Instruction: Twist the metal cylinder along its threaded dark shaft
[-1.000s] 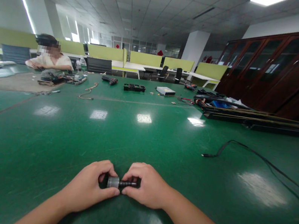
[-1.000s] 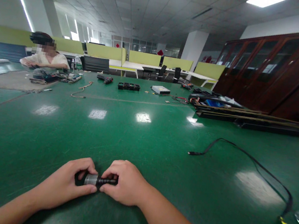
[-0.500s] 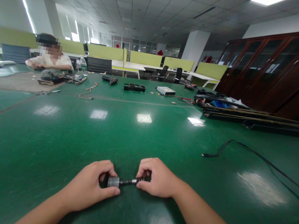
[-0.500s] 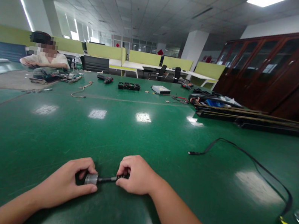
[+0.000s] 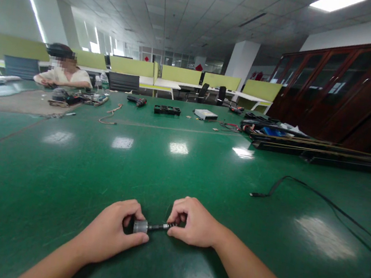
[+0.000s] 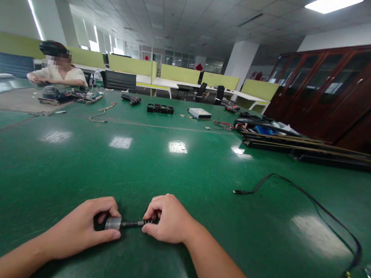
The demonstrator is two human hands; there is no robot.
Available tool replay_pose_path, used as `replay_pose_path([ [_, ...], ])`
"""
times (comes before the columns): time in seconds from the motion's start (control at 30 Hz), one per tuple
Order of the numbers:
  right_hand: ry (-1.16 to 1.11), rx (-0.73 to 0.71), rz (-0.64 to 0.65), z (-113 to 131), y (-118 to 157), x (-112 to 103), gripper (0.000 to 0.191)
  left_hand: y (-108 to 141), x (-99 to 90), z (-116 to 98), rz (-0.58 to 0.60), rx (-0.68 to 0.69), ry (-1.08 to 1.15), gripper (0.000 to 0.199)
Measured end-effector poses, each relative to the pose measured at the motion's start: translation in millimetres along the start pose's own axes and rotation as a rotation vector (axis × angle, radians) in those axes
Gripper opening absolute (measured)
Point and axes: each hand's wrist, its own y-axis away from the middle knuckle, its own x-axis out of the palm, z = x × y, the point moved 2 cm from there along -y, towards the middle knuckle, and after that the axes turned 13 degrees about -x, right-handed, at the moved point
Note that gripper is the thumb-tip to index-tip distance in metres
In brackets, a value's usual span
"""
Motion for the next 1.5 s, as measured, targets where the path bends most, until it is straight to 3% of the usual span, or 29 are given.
replay_pose_path([
  [0.2, -0.038, -0.052, -0.049, 13.6, -4.0, 17.9, 0.035, -1.6, 1.8, 1.3, -0.008, -0.010, -0.007, 0.023],
  [0.47, 0.007, -0.058, -0.031, 17.0, -5.2, 19.0, 0.018, -1.3, 0.5, 0.0, -0.006, 0.030, 0.015, 0.025],
  [1.5, 0.064, -0.069, 0.014, 15.9, -4.8, 21.3, 0.019, -1.0, 0.1, -0.6, 0.004, -0.010, -0.005, 0.023],
])
